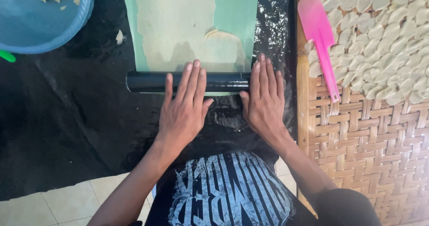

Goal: Flattening dough on a sheet using a roller and spatula.

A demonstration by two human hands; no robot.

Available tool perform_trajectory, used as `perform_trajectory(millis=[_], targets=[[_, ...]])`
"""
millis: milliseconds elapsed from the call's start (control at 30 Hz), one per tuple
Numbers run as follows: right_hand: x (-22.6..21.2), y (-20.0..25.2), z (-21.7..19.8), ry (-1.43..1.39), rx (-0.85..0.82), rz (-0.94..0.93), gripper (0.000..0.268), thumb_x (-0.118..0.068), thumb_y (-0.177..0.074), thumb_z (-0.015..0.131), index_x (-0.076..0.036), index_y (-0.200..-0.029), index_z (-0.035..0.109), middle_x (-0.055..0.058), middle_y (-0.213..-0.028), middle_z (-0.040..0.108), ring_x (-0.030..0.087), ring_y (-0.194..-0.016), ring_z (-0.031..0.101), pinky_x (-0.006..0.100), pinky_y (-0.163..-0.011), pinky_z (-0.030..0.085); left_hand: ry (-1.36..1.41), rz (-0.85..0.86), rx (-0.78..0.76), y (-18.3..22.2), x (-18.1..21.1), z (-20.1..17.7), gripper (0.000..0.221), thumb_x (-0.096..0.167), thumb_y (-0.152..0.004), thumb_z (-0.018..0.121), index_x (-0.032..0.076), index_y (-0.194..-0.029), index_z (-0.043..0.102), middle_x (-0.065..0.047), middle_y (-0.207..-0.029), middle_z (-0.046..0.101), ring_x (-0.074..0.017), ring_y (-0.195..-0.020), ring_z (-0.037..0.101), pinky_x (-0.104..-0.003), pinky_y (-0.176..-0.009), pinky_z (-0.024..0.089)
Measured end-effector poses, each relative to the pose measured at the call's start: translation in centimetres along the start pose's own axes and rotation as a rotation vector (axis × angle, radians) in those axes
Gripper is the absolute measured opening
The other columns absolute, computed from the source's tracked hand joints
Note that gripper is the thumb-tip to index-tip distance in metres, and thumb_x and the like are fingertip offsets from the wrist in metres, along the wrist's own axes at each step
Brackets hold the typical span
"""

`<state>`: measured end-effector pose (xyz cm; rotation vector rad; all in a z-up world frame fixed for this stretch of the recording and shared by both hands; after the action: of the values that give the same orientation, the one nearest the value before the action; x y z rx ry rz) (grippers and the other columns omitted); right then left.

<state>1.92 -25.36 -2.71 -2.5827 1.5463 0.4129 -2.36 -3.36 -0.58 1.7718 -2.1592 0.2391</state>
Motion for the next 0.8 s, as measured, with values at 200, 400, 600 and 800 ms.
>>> perform_trajectory(millis=[200, 400, 600, 800], targets=[[-0.8, 3.8, 0.6, 0.01, -0.003, -0.005, 0.063, -0.023, -0.105, 0.054, 0.011, -0.155, 0.033, 0.029, -0.164, 0.031, 0.045, -0.154, 0.031, 0.058, -0.125, 0.026, -0.041, 0.035, 0.011, 3.8, 0.9, 0.6, 0.066, 0.03, -0.103, 0.058, -0.001, -0.158, 0.04, -0.015, -0.166, 0.033, -0.0272, -0.155, 0.027, -0.056, -0.125, 0.022], [-1.7, 7.2, -0.4, -0.07, 0.128, -0.06, 0.054, -0.009, -0.097, 0.066, 0.004, -0.147, 0.051, 0.023, -0.152, 0.05, 0.04, -0.142, 0.047, 0.054, -0.121, 0.036, -0.049, 0.138, 0.182, 6.0, 0.6, 1.0, 0.047, 0.024, -0.102, 0.071, 0.006, -0.143, 0.059, -0.011, -0.143, 0.054, -0.0248, -0.135, 0.049, -0.049, -0.122, 0.038], [-1.9, 5.9, -2.6, -0.215, 0.278, -0.071, 0.035, -0.006, -0.094, 0.072, -0.003, -0.128, 0.065, 0.014, -0.124, 0.062, 0.033, -0.116, 0.059, 0.047, -0.105, 0.047, -0.036, 0.199, 0.129, 4.3, 0.2, -0.7, 0.047, 0.024, -0.095, 0.072, 0.0, -0.134, 0.063, -0.014, -0.128, 0.06, -0.0282, -0.124, 0.056, -0.047, -0.112, 0.043], [-1.8, 1.8, -4.8, -0.266, 0.238, -0.054, 0.027, -0.009, -0.099, 0.071, -0.001, -0.125, 0.067, 0.014, -0.111, 0.066, 0.032, -0.097, 0.063, 0.043, -0.087, 0.051, -0.139, 0.342, 0.114, 2.9, -1.0, -1.9, 0.04, 0.023, -0.098, 0.068, -0.002, -0.129, 0.065, -0.014, -0.121, 0.065, -0.0271, -0.116, 0.059, -0.044, -0.105, 0.046]])
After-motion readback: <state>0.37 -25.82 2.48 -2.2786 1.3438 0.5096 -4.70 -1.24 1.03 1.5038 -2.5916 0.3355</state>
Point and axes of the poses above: each hand's wrist, its own y-axis away from the middle knuckle, its own z-axis out of the palm, x = y × z, the point moved 1 cm from there along -y, towards the middle knuckle
